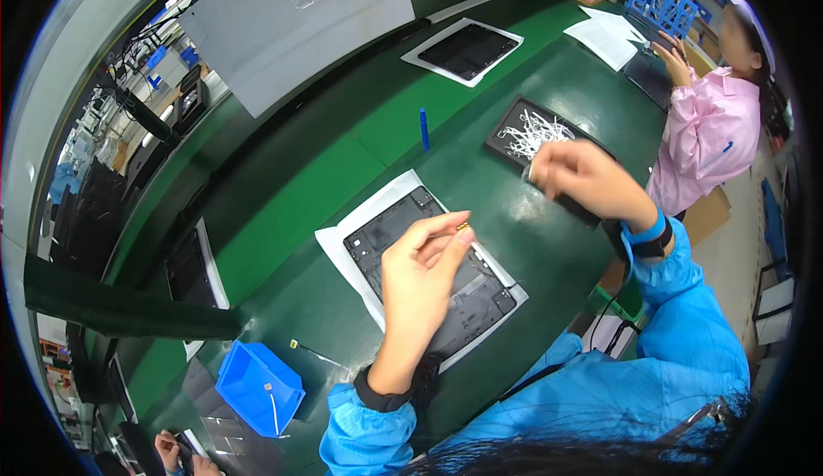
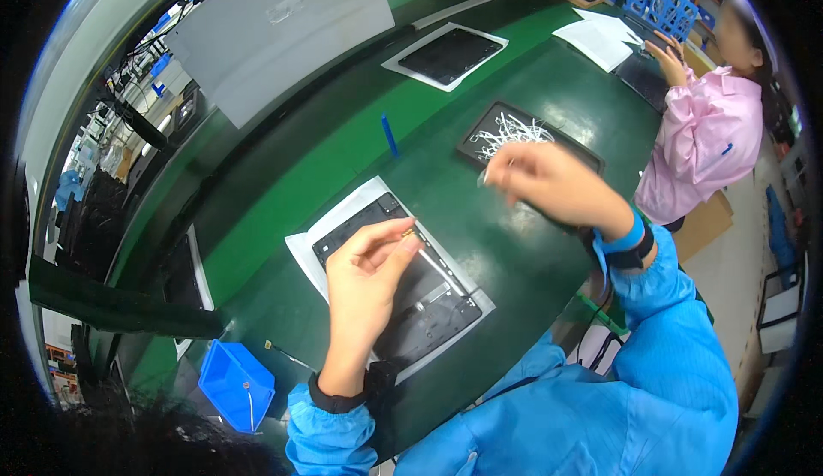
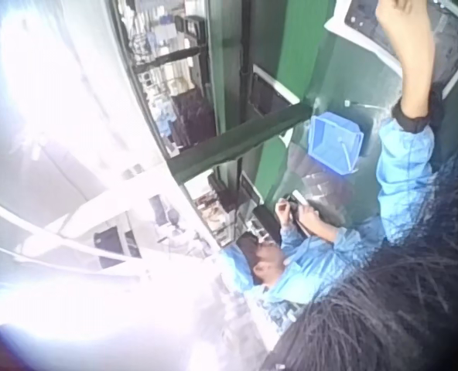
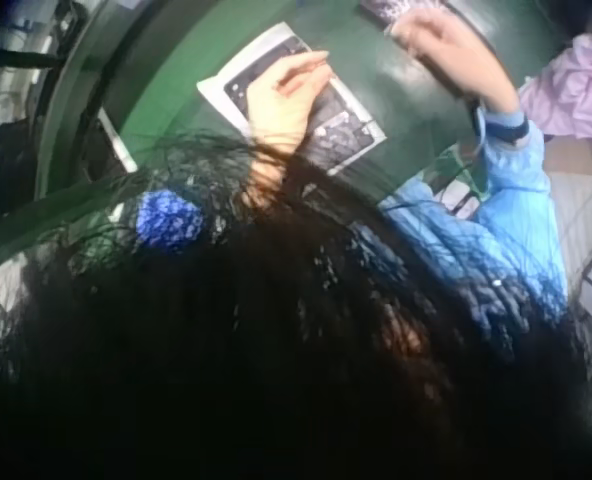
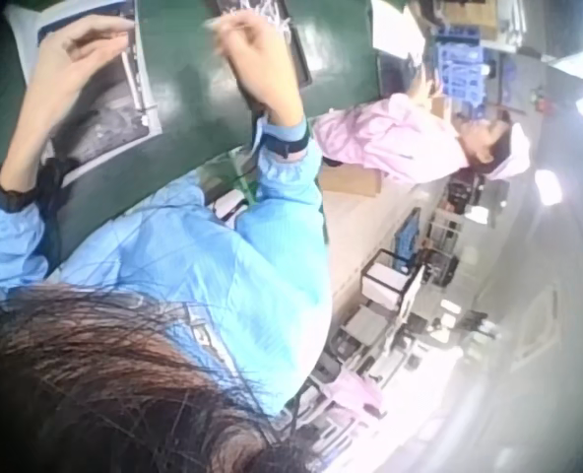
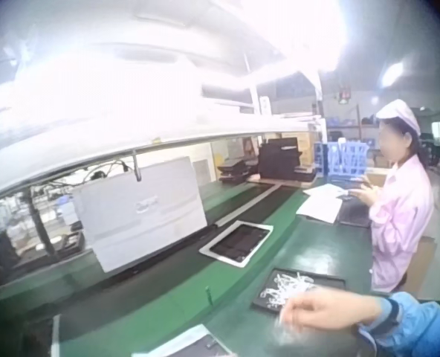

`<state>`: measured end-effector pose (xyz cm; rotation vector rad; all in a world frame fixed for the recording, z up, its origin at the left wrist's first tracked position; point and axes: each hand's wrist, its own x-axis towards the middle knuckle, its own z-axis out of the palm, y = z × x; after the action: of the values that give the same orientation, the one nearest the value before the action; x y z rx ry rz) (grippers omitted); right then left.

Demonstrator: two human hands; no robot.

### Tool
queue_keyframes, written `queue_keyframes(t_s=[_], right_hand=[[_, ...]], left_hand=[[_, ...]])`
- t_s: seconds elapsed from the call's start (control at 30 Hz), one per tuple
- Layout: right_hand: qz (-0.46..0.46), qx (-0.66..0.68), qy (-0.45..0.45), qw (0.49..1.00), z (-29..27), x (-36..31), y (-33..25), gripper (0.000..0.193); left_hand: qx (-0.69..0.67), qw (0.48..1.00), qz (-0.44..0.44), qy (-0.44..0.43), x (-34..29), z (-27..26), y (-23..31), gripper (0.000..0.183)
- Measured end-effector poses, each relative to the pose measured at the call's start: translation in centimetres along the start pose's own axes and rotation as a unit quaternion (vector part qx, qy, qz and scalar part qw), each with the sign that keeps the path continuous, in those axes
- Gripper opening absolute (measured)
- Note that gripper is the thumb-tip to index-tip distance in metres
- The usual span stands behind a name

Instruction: The person is assembling an electronic tablet, applying adhesives and fitting components into the casing.

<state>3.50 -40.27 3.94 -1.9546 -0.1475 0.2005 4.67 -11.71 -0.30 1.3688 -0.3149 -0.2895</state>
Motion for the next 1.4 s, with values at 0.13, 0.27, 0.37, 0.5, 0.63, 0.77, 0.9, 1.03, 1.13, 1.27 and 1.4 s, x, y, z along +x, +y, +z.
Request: queue_keyframes(t_s=[0.13,0.27,0.37,0.5,0.63,0.77,0.9,1.03,1.13,1.27,1.4], right_hand=[[-0.016,-0.29,0.184,0.939,-6.2,2.9,3.4,0.017],[0.071,-0.482,0.124,0.865,-8.8,3.2,7.8,0.021],[0.095,-0.441,0.113,0.885,-8.3,2.4,5.4,0.023],[0.091,-0.482,0.198,0.849,-7.0,2.3,4.3,0.023],[-0.038,-0.472,0.287,0.833,-4.4,0.7,2.2,0.021],[-0.046,-0.254,0.104,0.96,4.4,-2.0,-5.8,0.012],[-0.175,-0.302,0.035,0.937,8.8,-3.6,-5.9,0.011],[-0.212,-0.348,0.07,0.91,9.8,-2.7,-5.5,0.015],[-0.214,-0.336,0.085,0.913,9.8,-2.4,-4.8,0.013],[-0.19,-0.325,0.077,0.923,9.4,-2.4,-4.8,0.012],[-0.187,-0.345,0.089,0.916,8.4,-2.1,-3.9,0.011]], left_hand=[[-0.005,1.0,-0.021,0.022,-0.4,-1.3,-0.3,0.023],[-0.024,0.997,-0.054,0.054,-0.7,-2.3,-0.5,0.022],[-0.013,0.997,-0.031,0.073,-1.2,-2.2,-0.4,0.022],[-0.03,0.996,-0.034,0.077,-1.3,-2.2,-0.8,0.023],[-0.053,0.994,-0.038,0.084,-1.4,-1.6,-0.5,0.023],[-0.088,0.991,-0.031,0.097,-1.9,-1.2,-1.1,0.022],[-0.09,0.992,-0.052,0.073,-2.6,0.1,-0.2,0.023],[-0.096,0.993,-0.028,0.067,-3.5,1.0,0.5,0.023],[-0.091,0.993,-0.039,0.062,-3.4,1.0,0.9,0.02],[-0.083,0.994,-0.04,0.053,-3.4,1.0,0.7,0.019],[-0.068,0.995,-0.024,0.064,-3.4,0.4,0.6,0.019]])
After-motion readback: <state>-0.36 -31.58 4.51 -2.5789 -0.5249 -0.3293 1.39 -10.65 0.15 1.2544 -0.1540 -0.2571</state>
